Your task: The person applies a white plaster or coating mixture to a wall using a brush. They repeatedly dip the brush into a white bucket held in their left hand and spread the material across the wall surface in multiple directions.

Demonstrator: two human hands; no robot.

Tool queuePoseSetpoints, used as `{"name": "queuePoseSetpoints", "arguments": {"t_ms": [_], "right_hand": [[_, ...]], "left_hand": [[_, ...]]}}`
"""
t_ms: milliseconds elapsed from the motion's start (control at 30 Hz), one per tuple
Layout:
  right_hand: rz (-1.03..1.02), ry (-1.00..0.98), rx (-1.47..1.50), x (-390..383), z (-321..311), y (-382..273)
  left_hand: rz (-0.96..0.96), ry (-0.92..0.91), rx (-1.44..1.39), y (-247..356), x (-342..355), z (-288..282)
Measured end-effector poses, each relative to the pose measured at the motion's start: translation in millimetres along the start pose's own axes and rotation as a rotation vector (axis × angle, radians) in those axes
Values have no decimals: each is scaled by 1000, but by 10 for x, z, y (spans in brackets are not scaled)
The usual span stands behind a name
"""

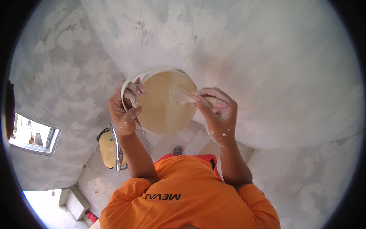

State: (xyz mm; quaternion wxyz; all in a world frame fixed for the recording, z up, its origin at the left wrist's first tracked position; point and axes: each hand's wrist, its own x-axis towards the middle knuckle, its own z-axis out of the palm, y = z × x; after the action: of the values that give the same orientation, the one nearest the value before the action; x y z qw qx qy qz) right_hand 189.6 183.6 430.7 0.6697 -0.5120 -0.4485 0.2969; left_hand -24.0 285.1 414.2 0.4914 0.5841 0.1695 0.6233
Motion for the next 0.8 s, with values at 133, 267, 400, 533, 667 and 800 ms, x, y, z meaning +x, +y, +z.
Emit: {"name": "queuePoseSetpoints", "arguments": {"t_ms": [133,267,400,533,667,800], "right_hand": [[-77,-228,-211,9,284,178],[-188,-375,-405,13,461,241],[-268,-526,-584,12,614,304],[-304,-633,-758,-1,700,410],[-369,-597,-783,-20,709,492],[-305,-637,-849,-21,717,526]], "left_hand": [[42,18,13,-5,-20,-219],[56,-37,-22,26,-42,-300],[71,-111,22,54,-76,-316],[62,-156,15,39,-92,-327],[58,-208,-50,3,-99,-322],[64,-241,-82,-10,-112,-312]]}}
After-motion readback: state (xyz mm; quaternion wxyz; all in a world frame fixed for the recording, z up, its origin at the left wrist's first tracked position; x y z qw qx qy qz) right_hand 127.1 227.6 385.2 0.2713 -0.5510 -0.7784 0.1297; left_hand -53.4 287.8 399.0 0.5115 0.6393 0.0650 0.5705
